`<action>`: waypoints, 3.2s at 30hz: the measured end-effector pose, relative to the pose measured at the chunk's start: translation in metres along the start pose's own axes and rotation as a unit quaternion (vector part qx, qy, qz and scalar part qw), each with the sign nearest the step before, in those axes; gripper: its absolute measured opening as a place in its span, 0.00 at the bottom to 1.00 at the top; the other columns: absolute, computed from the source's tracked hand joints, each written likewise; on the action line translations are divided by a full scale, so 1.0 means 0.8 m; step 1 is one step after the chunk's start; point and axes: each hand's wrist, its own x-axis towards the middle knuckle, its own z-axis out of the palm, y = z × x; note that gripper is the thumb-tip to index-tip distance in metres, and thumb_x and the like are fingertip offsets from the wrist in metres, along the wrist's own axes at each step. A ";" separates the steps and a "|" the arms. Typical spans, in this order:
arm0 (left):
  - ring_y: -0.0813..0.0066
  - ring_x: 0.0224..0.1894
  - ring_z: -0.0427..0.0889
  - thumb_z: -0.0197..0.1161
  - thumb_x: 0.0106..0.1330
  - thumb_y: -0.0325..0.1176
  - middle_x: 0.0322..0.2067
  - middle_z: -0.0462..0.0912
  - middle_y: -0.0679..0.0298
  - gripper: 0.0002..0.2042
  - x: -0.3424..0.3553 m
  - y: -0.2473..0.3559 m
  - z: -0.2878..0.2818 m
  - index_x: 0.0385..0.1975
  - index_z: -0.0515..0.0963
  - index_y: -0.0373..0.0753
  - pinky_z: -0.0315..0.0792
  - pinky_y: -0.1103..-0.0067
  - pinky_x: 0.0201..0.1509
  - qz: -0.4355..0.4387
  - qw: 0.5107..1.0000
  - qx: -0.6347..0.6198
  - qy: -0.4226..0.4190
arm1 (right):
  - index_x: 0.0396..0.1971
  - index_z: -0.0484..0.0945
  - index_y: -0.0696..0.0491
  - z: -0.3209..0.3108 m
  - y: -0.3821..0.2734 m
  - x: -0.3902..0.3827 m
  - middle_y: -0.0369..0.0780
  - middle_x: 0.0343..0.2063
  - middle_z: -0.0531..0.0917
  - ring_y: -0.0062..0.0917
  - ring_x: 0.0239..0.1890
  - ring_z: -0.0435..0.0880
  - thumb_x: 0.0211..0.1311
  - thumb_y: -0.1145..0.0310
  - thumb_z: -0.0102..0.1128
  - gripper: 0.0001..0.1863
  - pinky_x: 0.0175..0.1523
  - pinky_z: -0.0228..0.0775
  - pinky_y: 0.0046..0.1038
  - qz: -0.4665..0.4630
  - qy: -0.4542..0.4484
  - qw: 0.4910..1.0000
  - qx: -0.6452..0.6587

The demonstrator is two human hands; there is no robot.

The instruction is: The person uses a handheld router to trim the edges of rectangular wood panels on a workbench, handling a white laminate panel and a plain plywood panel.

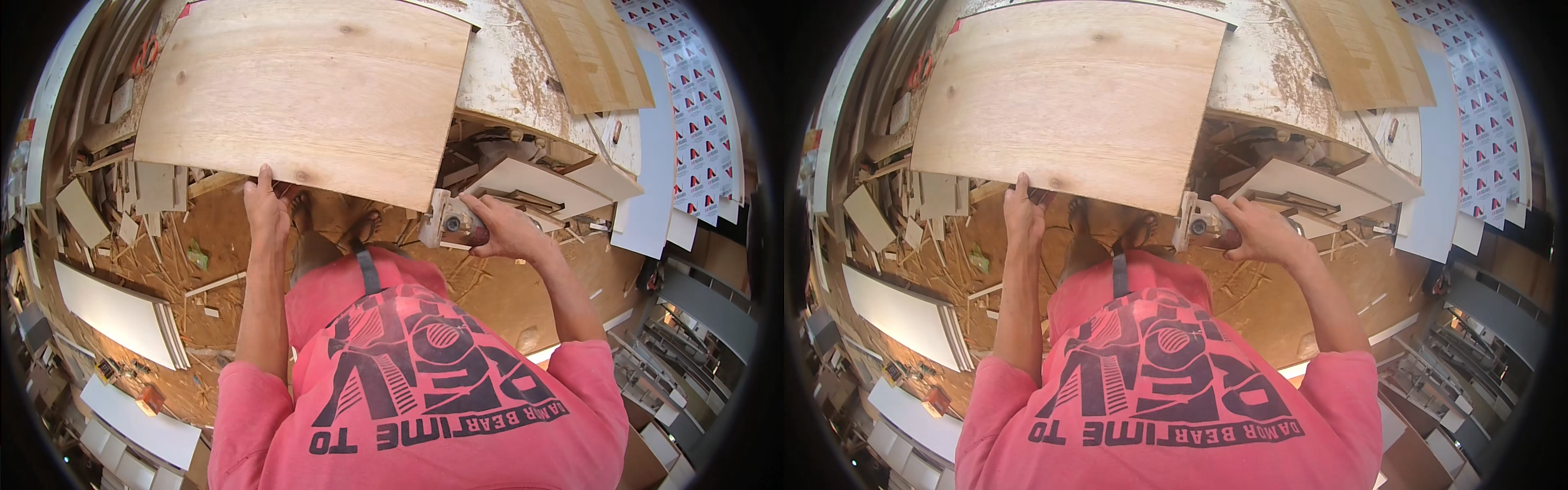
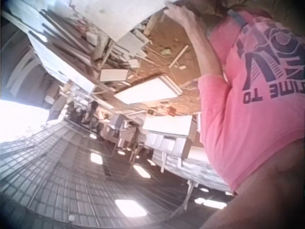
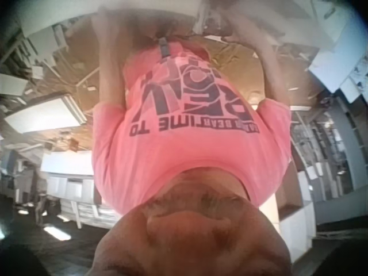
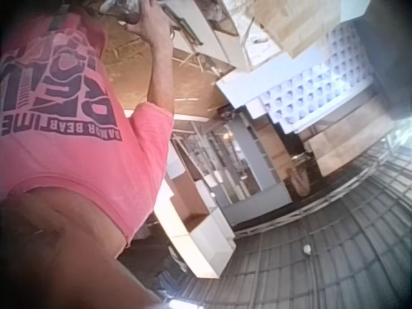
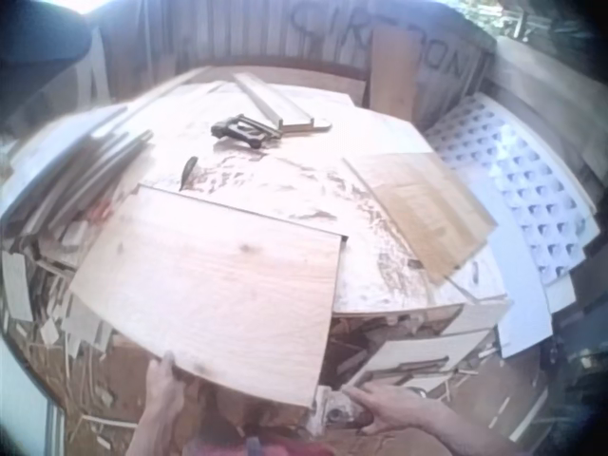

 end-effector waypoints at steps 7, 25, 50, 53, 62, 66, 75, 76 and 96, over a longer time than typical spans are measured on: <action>0.58 0.47 0.79 0.49 0.75 0.36 0.48 0.74 0.53 0.15 -0.002 0.000 0.005 0.54 0.62 0.35 0.76 0.60 0.48 0.003 1.000 0.003 0.009 | 0.65 0.57 0.51 -0.002 -0.003 0.001 0.48 0.46 0.74 0.44 0.48 0.77 0.39 0.62 0.74 0.50 0.53 0.72 0.40 0.003 0.003 1.000 -0.011; 0.55 0.47 0.78 0.48 0.75 0.33 0.50 0.70 0.48 0.14 0.007 0.003 0.004 0.51 0.58 0.32 0.79 0.57 0.47 0.000 0.999 0.014 -0.033 | 0.66 0.57 0.50 0.044 0.023 0.028 0.50 0.45 0.75 0.46 0.50 0.76 0.41 0.59 0.71 0.49 0.54 0.70 0.41 0.073 -0.002 0.997 -0.002; 0.52 0.53 0.78 0.50 0.74 0.36 0.52 0.75 0.48 0.17 0.007 -0.028 0.086 0.55 0.66 0.32 0.74 0.57 0.56 -0.099 0.983 -0.053 -0.146 | 0.66 0.54 0.60 0.009 0.034 -0.009 0.57 0.53 0.75 0.43 0.57 0.76 0.41 0.51 0.72 0.54 0.61 0.65 0.36 0.226 0.295 0.857 0.357; 0.52 0.53 0.77 0.51 0.73 0.35 0.52 0.75 0.49 0.16 0.013 -0.030 0.079 0.55 0.65 0.32 0.74 0.57 0.56 -0.090 0.982 -0.068 -0.149 | 0.66 0.55 0.59 0.010 0.037 -0.004 0.57 0.53 0.75 0.44 0.57 0.76 0.41 0.51 0.72 0.54 0.61 0.65 0.36 0.232 0.288 0.861 0.351; 0.50 0.54 0.76 0.54 0.72 0.33 0.53 0.74 0.52 0.17 0.008 -0.025 0.084 0.55 0.65 0.32 0.74 0.57 0.57 -0.094 0.979 -0.069 -0.168 | 0.66 0.55 0.59 0.020 0.057 0.004 0.57 0.51 0.76 0.44 0.56 0.76 0.41 0.51 0.72 0.53 0.60 0.66 0.36 0.225 0.280 0.860 0.362; 0.53 0.49 0.80 0.53 0.73 0.34 0.48 0.77 0.51 0.15 0.006 -0.024 0.086 0.52 0.67 0.31 0.77 0.59 0.53 -0.083 0.981 -0.064 -0.161 | 0.66 0.54 0.59 0.012 0.050 0.005 0.57 0.51 0.76 0.44 0.56 0.76 0.41 0.51 0.72 0.54 0.60 0.66 0.36 0.249 0.265 0.862 0.354; 0.55 0.47 0.81 0.53 0.73 0.34 0.46 0.78 0.51 0.14 -0.002 -0.019 0.095 0.50 0.68 0.31 0.77 0.59 0.53 -0.082 0.985 -0.053 -0.140 | 0.66 0.53 0.62 0.016 0.011 0.022 0.57 0.53 0.75 0.43 0.57 0.75 0.43 0.52 0.72 0.54 0.61 0.65 0.35 0.250 0.293 0.837 0.389; 0.56 0.47 0.81 0.53 0.73 0.34 0.46 0.78 0.52 0.14 -0.003 -0.017 0.095 0.49 0.68 0.31 0.77 0.60 0.53 -0.083 0.985 -0.051 -0.140 | 0.66 0.53 0.63 0.016 0.003 0.026 0.57 0.53 0.75 0.44 0.58 0.75 0.43 0.53 0.72 0.54 0.61 0.65 0.35 0.255 0.293 0.836 0.388; 0.67 0.51 0.76 0.55 0.72 0.43 0.53 0.74 0.57 0.22 0.017 0.044 0.037 0.56 0.63 0.33 0.73 0.70 0.55 -0.284 0.880 0.174 -0.340 | 0.67 0.51 0.63 0.042 -0.115 0.098 0.60 0.54 0.74 0.45 0.58 0.75 0.38 0.46 0.72 0.60 0.62 0.65 0.35 0.312 0.278 0.819 0.392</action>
